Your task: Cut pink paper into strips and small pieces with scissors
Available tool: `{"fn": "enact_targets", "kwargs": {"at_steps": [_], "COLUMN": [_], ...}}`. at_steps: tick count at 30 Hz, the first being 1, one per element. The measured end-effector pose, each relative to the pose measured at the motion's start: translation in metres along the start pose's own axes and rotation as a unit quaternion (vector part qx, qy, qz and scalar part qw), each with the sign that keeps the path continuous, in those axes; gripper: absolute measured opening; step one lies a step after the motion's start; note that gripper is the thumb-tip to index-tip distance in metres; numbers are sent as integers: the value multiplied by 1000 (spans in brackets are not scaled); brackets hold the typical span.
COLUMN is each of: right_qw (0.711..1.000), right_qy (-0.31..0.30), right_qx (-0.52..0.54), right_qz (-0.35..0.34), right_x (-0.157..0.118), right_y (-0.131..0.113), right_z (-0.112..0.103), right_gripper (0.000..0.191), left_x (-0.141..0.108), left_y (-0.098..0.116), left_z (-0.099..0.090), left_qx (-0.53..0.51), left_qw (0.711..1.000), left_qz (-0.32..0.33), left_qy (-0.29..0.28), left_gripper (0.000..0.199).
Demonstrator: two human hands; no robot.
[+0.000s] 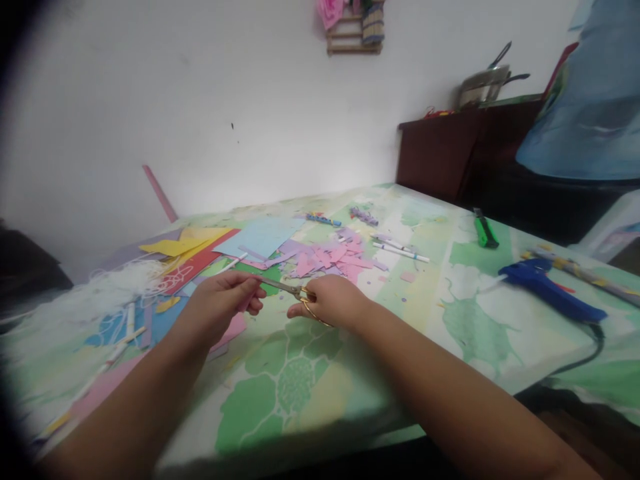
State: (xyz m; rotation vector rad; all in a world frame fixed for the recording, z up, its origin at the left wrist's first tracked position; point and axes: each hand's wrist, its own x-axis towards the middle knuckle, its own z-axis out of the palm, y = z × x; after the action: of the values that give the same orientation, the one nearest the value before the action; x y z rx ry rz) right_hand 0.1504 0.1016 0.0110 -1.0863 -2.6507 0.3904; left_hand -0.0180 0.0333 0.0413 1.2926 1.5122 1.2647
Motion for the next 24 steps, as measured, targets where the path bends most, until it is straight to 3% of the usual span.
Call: {"fn": "enact_targets", "kwargs": {"at_steps": [15,24], "right_qw": [999,999], "right_qy": [-19,16], "right_qx": [39,36], "right_qz": [8,7], "right_x": [-2,-1], "right_y": [-4,-4], "right_z": [-3,-2], "right_gripper": [50,47], "left_x": [1,0], "left_y": [1,-2], "left_z": [-4,-4], "left_qx": [25,-12], "left_qw": [1000,1000], "left_qz": [7,2], "left_qy": [-8,-20], "left_gripper": [13,16]}}
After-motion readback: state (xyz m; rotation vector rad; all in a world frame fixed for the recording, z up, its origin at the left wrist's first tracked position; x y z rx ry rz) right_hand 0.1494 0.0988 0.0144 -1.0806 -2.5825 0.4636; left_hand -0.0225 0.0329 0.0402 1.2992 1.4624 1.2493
